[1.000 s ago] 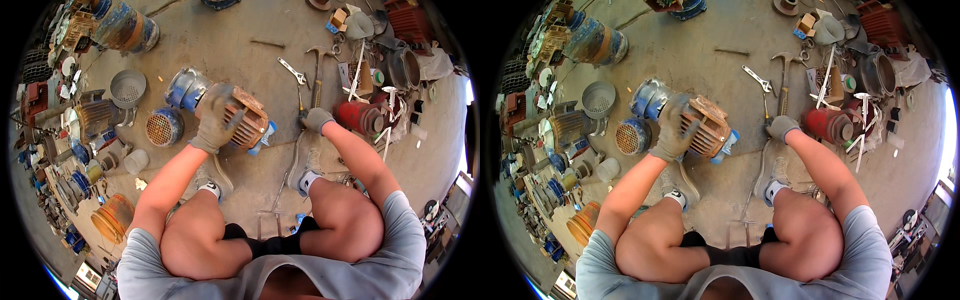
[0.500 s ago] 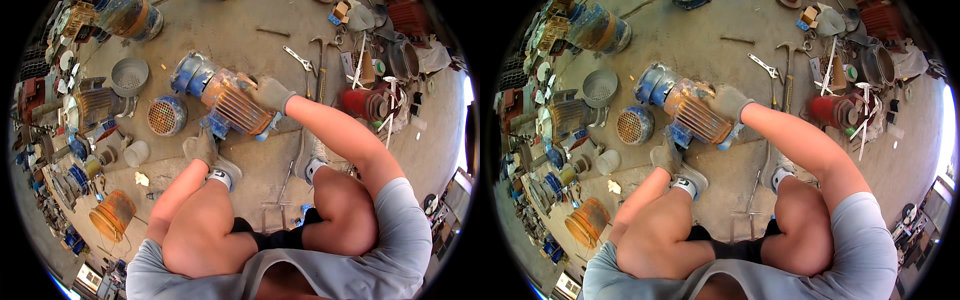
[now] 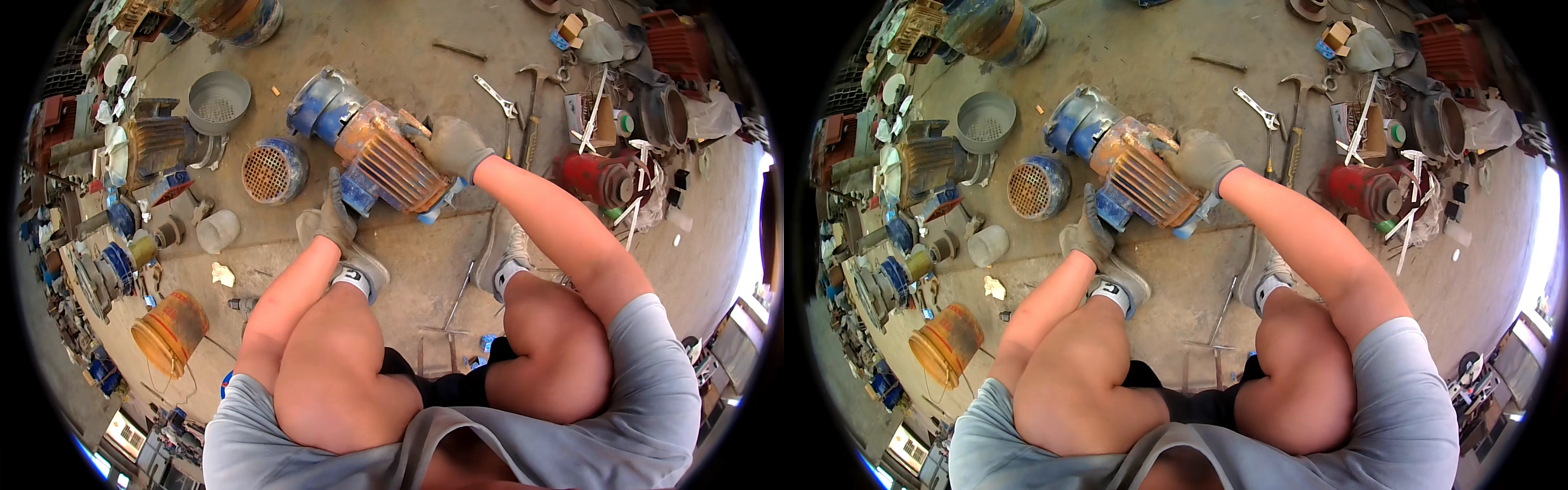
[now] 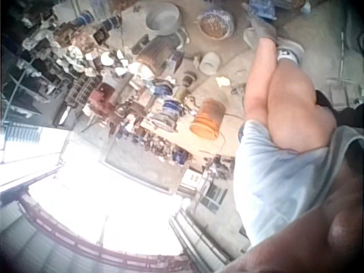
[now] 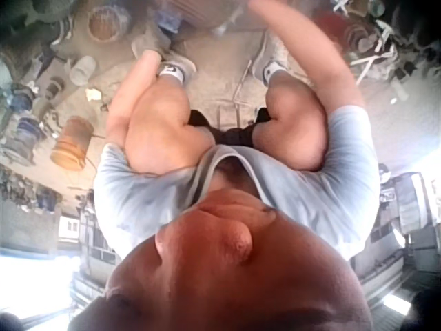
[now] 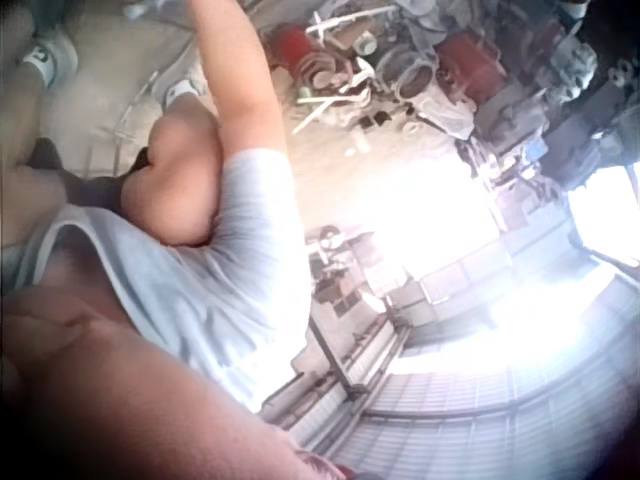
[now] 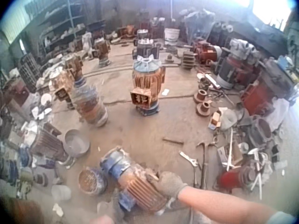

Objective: The person disassembles an electric motor while sitting on the floor. They use a screwdriver to remove screws from the motor casing and separate the components, including the fan and end caps.

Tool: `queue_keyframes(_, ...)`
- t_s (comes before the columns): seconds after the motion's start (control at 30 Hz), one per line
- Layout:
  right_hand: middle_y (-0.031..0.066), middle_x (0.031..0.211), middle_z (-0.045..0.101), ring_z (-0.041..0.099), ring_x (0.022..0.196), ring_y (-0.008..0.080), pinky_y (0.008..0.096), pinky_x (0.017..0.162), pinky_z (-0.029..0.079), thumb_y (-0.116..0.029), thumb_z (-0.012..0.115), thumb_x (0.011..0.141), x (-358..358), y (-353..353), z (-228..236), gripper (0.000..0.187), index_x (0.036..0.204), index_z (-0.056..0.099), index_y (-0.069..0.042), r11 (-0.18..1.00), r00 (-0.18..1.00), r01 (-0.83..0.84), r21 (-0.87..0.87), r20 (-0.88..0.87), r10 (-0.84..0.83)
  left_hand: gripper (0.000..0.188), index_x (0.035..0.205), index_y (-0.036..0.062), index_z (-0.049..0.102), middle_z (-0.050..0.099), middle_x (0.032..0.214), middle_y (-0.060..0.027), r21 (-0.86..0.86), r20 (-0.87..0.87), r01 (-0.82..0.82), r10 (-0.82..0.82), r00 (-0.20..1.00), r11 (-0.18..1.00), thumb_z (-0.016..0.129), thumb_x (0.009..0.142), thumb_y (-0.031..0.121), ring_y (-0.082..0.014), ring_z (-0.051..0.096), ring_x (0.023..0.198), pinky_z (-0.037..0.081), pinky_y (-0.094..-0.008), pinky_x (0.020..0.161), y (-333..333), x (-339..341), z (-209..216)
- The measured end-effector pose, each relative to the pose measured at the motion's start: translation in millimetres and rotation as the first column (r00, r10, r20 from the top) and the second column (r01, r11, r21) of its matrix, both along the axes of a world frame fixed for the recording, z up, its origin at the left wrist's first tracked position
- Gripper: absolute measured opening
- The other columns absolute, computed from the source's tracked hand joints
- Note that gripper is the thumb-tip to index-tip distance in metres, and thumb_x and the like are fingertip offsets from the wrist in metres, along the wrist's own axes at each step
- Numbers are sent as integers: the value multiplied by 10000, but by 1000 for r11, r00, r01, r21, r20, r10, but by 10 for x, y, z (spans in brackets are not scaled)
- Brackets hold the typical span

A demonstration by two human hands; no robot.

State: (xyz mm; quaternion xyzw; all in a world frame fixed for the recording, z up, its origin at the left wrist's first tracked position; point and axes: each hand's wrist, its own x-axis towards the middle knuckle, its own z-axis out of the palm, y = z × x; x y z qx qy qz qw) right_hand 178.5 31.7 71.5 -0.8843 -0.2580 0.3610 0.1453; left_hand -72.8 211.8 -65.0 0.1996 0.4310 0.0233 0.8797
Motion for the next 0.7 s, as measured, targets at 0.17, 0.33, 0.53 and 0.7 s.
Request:
queue_keyframes(0.17,332,1035,747,735,1005,476,530,912,574,-509,656,982,-14,-35,-101,572,1026,745,54,995,999,21,99,46,-26,443,1443,160,579,686,1371,-86,-58,101,-45,51,994,997,519,1141,479,-280,699,1210,621,-450,976,-20,156,25)
queue_keyframes(0.33,322,1031,755,740,1016,473,527,922,577,-544,627,987,-37,-48,-45,606,1018,765,46,991,997,37,130,58,-45,420,1467,152,568,694,1369,-86,37,36,-57,56,998,998,486,1155,420,-281,720,1156,649,-449,885,-30,241,6)
queue_keyframes(0.53,285,1102,765,748,1019,459,525,936,582,-490,541,1045,46,-127,-87,510,1147,785,-55,999,1000,-22,-27,-6,22,536,1513,76,545,690,1374,-97,132,-82,48,-37,996,990,518,1142,462,-241,717,1138,625,-397,886,-99,331,535)
queue_keyframes(0.7,304,984,747,741,934,486,564,856,583,-352,474,1105,-571,-1002,-172,387,1172,714,-57,986,980,-141,84,-132,152,572,1487,53,573,742,1195,-90,245,-402,484,-366,839,840,616,1099,471,-224,723,932,594,-347,816,-47,-106,1076)
